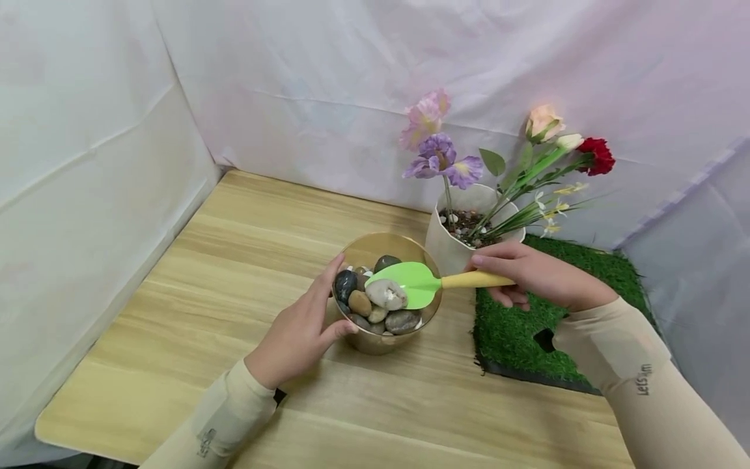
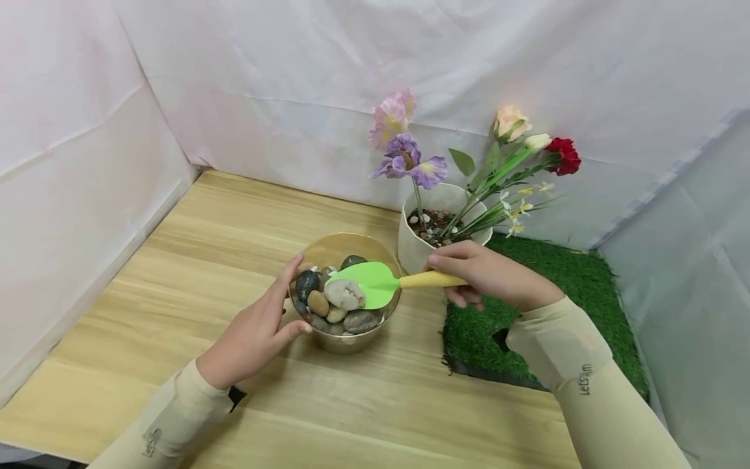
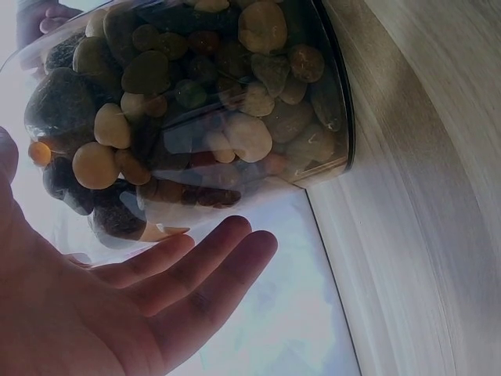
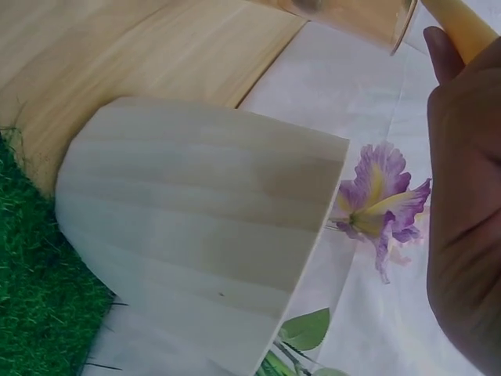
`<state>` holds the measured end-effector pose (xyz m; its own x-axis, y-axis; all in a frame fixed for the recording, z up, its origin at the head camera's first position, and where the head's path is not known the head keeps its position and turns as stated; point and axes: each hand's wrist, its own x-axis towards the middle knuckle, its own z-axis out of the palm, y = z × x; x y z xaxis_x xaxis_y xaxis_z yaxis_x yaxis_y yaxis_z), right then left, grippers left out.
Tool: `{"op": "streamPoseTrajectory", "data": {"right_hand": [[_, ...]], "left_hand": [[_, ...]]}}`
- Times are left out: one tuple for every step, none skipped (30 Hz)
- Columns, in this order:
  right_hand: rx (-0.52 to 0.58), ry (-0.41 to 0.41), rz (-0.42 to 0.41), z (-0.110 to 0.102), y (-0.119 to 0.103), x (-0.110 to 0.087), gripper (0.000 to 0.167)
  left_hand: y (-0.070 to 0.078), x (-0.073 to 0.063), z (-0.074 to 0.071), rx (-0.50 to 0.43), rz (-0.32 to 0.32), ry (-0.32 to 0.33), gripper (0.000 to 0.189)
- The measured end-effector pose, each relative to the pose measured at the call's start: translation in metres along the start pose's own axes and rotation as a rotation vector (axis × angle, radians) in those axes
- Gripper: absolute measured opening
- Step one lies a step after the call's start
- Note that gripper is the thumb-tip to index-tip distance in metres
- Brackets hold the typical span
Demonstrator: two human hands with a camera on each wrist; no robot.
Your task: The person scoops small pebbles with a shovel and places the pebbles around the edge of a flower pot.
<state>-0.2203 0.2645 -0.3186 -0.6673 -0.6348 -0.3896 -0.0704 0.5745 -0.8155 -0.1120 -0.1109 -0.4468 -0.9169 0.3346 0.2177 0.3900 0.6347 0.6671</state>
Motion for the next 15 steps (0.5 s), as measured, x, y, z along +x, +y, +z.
{"op": "streamPoseTrajectory", "data": {"right_hand": [[0.006,0.008,0.009,0.000,0.001,-0.003,0.048],[0.015,0.014,0.014,0.000,0.002,-0.005,0.048],[0.022,0.020,0.020,0.000,0.003,-0.006,0.049],[0.032,0.024,0.025,0.001,0.004,-0.007,0.049],[0.040,0.027,0.030,0.002,0.005,-0.007,0.050],[0.050,0.029,0.033,0.003,0.007,-0.007,0.050],[0.059,0.028,0.033,0.004,0.008,-0.006,0.051],[0.063,0.024,0.027,0.004,0.009,-0.006,0.052],[0.066,0.019,0.024,0.005,0.010,-0.006,0.053],[0.068,0.012,0.021,0.006,0.012,-0.005,0.053],[0.068,0.003,0.015,0.007,0.013,-0.005,0.053],[0.069,-0.006,0.011,0.007,0.014,-0.005,0.053],[0.067,-0.013,0.008,0.008,0.014,-0.005,0.052],[0.066,-0.018,0.009,0.008,0.015,-0.007,0.051],[0.063,-0.020,0.014,0.007,0.015,-0.009,0.050]], "left_hand": [[0.000,0.002,0.001,-0.002,0.003,-0.002,0.102],[0.000,0.003,0.002,-0.004,0.004,-0.003,0.102],[0.000,0.004,0.003,-0.002,0.004,-0.002,0.102],[0.000,0.004,0.003,0.002,0.001,-0.001,0.103],[-0.001,0.003,0.004,0.002,-0.001,0.001,0.104],[-0.001,0.003,0.004,0.004,-0.001,0.006,0.104],[-0.002,0.002,0.004,0.006,-0.001,0.011,0.104],[-0.002,0.001,0.005,0.003,0.000,0.017,0.105],[-0.003,0.000,0.006,0.004,0.003,0.023,0.105],[-0.004,-0.001,0.005,0.005,0.006,0.028,0.105],[-0.005,-0.002,0.005,0.003,0.011,0.033,0.105],[-0.005,-0.003,0.005,0.004,0.016,0.037,0.105],[-0.005,-0.002,0.006,0.005,0.019,0.040,0.105],[-0.006,-0.002,0.006,0.004,0.027,0.043,0.105],[-0.005,-0.001,0.007,0.006,0.036,0.045,0.105]]}}
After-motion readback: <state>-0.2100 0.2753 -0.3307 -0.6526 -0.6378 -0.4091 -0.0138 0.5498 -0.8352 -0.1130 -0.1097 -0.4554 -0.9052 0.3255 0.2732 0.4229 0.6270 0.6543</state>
